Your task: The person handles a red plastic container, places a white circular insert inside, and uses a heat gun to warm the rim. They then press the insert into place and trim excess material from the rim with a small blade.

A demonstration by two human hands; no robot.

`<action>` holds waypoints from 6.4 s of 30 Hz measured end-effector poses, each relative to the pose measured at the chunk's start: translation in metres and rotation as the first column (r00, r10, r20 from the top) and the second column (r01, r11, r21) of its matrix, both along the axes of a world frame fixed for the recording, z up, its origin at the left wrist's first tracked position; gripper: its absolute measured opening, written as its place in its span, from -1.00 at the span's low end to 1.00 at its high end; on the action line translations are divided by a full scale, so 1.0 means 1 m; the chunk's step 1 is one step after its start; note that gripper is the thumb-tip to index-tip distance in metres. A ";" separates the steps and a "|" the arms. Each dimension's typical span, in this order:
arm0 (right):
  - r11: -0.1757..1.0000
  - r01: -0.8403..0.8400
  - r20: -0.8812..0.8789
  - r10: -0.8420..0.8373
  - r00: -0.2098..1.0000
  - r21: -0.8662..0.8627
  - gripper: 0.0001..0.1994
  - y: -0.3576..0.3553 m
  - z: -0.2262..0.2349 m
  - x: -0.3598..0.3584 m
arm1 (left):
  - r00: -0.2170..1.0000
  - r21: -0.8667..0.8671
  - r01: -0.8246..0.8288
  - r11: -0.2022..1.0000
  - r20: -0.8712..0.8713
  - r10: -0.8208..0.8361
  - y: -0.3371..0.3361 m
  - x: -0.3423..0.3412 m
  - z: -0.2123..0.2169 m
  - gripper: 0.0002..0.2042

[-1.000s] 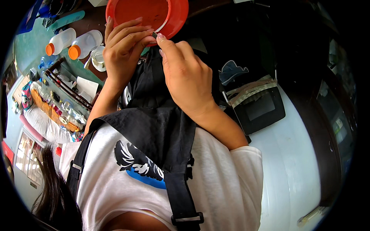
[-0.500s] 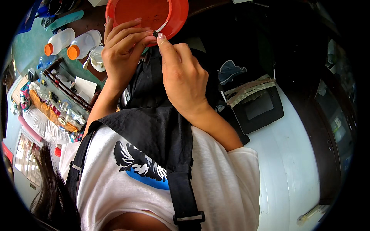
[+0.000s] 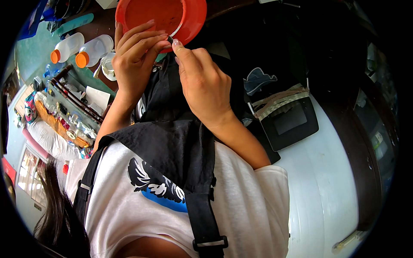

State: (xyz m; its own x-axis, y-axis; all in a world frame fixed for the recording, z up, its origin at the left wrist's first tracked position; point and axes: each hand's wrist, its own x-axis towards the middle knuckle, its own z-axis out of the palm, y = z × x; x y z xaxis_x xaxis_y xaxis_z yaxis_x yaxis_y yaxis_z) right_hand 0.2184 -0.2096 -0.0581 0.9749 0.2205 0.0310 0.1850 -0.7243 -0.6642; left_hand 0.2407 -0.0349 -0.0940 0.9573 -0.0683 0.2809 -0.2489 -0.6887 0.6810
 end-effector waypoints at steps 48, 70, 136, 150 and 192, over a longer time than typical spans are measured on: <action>0.980 -0.113 -0.047 0.123 0.991 0.166 -0.83 -0.026 -0.026 0.062 | 0.933 -0.109 0.348 0.931 -0.059 -0.356 -0.006 -0.034 -0.002 -0.73; 0.997 -0.073 -0.073 0.075 0.995 0.037 -0.72 -0.010 -0.018 0.056 | 0.969 -0.213 -0.058 0.975 -0.245 0.004 0.012 -0.032 -0.024 -0.86; 0.994 -0.070 -0.088 0.077 0.993 0.086 -0.84 -0.018 -0.026 0.054 | 0.968 -0.204 -0.044 0.978 -0.252 -0.009 0.003 -0.037 -0.021 -0.89; 0.977 -0.205 -0.056 0.208 0.977 0.058 -0.83 -0.024 -0.025 0.063 | 0.963 -0.116 -0.063 0.991 -0.269 0.029 -0.001 -0.040 -0.024 -0.89; 0.481 -0.869 -0.028 0.873 0.487 -0.114 -0.78 -0.028 -0.027 0.240 | 0.897 -0.402 -0.372 0.836 0.074 0.435 0.005 0.022 -0.056 -0.59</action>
